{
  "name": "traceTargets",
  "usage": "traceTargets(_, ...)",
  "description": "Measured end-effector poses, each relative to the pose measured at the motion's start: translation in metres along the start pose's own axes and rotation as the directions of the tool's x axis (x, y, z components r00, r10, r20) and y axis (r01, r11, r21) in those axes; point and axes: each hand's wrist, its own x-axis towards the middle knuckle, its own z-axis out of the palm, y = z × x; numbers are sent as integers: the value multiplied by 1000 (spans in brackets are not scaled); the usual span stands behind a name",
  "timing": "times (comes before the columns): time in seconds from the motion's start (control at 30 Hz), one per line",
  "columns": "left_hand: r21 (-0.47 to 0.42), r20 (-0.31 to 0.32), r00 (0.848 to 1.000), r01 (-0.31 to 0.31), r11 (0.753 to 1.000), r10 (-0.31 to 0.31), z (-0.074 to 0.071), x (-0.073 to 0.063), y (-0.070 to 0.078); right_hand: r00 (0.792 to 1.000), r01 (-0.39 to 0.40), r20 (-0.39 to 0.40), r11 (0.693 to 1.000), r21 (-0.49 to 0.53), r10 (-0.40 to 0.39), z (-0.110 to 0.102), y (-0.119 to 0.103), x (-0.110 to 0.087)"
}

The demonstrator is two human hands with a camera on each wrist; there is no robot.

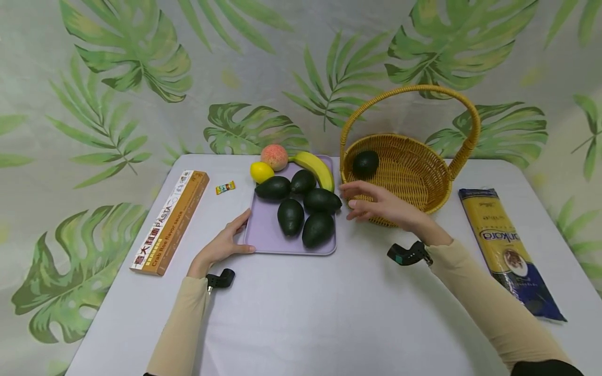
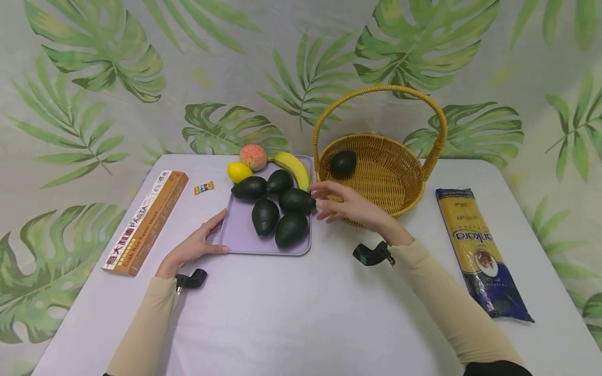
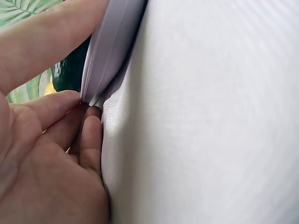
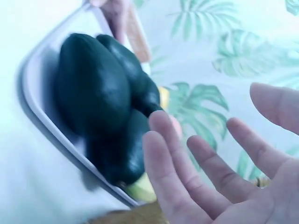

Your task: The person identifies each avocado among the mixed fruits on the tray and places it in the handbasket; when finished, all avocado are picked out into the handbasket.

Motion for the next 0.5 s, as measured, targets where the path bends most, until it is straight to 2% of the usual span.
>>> traceTargets(0.27,3,2,1000,-11,1000,11,0,0,1,993,-50,105,997,-50,55,29,17,10)
traceTargets(0.4,6,-2,1000,-12,1000,12,0,0,-1,995,-17,97,986,-167,33,43,19,18)
traceTargets(0.5,-1,-4,1000,-9,1000,9,0,0,-1,997,17,74,961,-277,3,52,18,25)
